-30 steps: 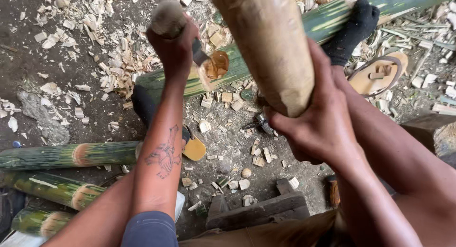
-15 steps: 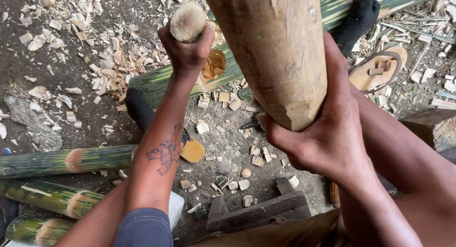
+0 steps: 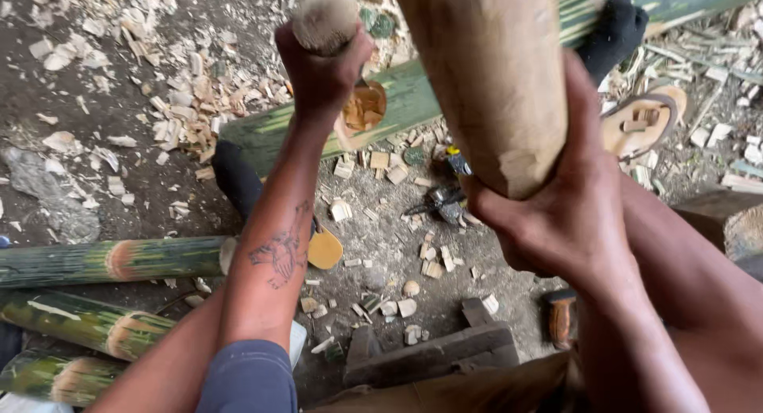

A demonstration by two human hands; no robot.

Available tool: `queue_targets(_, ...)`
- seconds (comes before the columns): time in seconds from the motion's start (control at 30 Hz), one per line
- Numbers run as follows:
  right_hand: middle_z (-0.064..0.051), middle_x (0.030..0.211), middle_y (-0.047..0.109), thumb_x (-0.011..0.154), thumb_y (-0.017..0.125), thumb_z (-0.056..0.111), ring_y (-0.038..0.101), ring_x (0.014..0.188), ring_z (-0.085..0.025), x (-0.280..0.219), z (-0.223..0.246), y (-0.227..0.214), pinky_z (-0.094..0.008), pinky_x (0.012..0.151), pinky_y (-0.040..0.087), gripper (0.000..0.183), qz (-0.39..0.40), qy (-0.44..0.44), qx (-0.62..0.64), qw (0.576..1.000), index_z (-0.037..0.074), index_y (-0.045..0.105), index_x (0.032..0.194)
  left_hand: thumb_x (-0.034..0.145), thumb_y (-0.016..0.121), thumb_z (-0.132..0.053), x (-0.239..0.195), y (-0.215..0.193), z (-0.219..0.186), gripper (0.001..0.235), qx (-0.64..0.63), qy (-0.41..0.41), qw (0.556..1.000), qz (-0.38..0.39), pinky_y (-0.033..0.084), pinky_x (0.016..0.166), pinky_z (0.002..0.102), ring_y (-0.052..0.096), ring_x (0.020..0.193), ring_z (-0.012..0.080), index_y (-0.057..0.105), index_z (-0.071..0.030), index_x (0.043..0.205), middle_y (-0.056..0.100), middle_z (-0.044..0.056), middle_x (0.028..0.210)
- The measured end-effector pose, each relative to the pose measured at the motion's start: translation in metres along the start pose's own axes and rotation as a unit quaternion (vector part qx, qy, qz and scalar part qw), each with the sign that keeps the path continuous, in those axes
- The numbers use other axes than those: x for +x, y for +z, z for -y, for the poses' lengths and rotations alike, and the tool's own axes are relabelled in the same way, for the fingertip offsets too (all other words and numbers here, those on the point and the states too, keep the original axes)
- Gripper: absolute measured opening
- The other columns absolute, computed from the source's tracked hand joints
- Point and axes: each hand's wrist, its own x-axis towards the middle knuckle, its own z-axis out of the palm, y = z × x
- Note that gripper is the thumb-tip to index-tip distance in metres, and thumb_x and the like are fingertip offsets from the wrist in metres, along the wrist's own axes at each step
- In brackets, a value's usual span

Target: The person uses a wooden mallet and a chisel-like tool to hollow out the inside of a bamboo pole. They repeatedly strike the tool to remove the inner pith, then rotate the pole and continue the process.

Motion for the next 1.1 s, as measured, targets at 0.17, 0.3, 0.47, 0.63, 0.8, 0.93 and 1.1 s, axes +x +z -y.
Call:
queue_targets(0.17,-0.036,0.144,0.047,0.081,0.08,-0.001,0.061,0.131,-0.044,0.031,0.033,0.006,-0.049,0.102,0.061,0.105,-0.013,-0.049,0.009,0.999,0.014,0.014,0.16,0.082,0.069,-0.006,0.005,0.005,0.019,0.012,-0.055,-0.038,0.997,0.049,0.064,0.056,0.031,0.08,0.069,0.0177,0.072,0.001,0.092,0.074,0.01,0.075)
queue_targets(0.3,-0.03,0.115,0.068,0.073,0.077,0.006,0.078,0.089,-0.035,0.057,0.025,0.03,-0.044,0.076,0.069,0.109,0.12,0.215,-0.002,0.969,0.017,0.014,0.162,0.086,0.067,-0.005,-0.018,0.009,0.042,0.009,0.053,-0.007,0.998,0.041,0.057,0.045,0.026,0.071,0.055,0.0132,0.067,-0.003,0.077,0.069,0.007,0.063)
queue_targets(0.47,-0.034,0.114,0.068,0.076,0.077,0.008,0.079,0.087,-0.038,0.05,0.004,0.031,-0.047,0.076,0.068,0.106,0.155,0.203,-0.026,0.966,0.016,0.016,0.162,0.102,0.053,-0.013,-0.009,-0.004,0.049,0.03,0.146,-0.342,0.926,-0.06,0.041,0.036,0.026,0.055,0.042,0.0077,0.066,-0.01,0.075,0.057,-0.002,0.053)
queue_targets(0.63,-0.036,0.118,0.07,0.074,0.078,0.007,0.075,0.104,-0.042,0.028,-0.003,0.014,-0.05,0.087,0.064,0.107,0.101,0.128,0.013,0.987,0.009,0.018,0.163,0.093,0.068,-0.005,-0.014,-0.025,-0.008,0.014,-0.119,-0.222,0.962,-0.102,0.043,0.048,0.024,0.054,0.056,0.005,0.068,-0.005,0.107,0.059,0.0,0.071)
queue_targets(0.8,-0.038,0.134,0.059,0.071,0.083,0.006,0.065,0.121,-0.048,0.031,0.017,-0.013,-0.052,0.096,0.059,0.108,0.031,0.005,-0.033,0.999,0.003,0.021,0.16,0.096,0.068,-0.009,-0.019,-0.013,-0.045,0.011,0.054,-0.169,0.983,-0.045,0.064,0.062,0.031,0.073,0.072,0.0143,0.064,0.0,0.102,0.07,0.005,0.082)
queue_targets(0.93,-0.036,0.138,0.056,0.073,0.083,0.009,0.064,0.123,-0.045,0.04,0.04,-0.016,-0.052,0.094,0.059,0.105,0.013,-0.049,-0.013,0.999,0.003,0.021,0.156,0.098,0.064,-0.009,-0.043,-0.006,-0.026,0.019,0.168,-0.048,0.985,-0.009,0.062,0.085,0.039,0.073,0.089,0.0263,0.06,0.003,0.113,0.068,0.014,0.095)
queue_targets(1.1,-0.026,0.101,0.076,0.074,0.077,0.011,0.077,0.085,-0.038,0.057,0.025,0.022,-0.046,0.076,0.067,0.109,0.221,0.19,-0.059,0.955,0.018,0.018,0.166,0.104,0.058,-0.004,-0.069,-0.015,0.003,0.024,-0.016,-0.189,0.981,-0.048,0.056,0.093,0.036,0.065,0.101,0.0214,0.057,0.006,0.126,0.069,0.016,0.112)
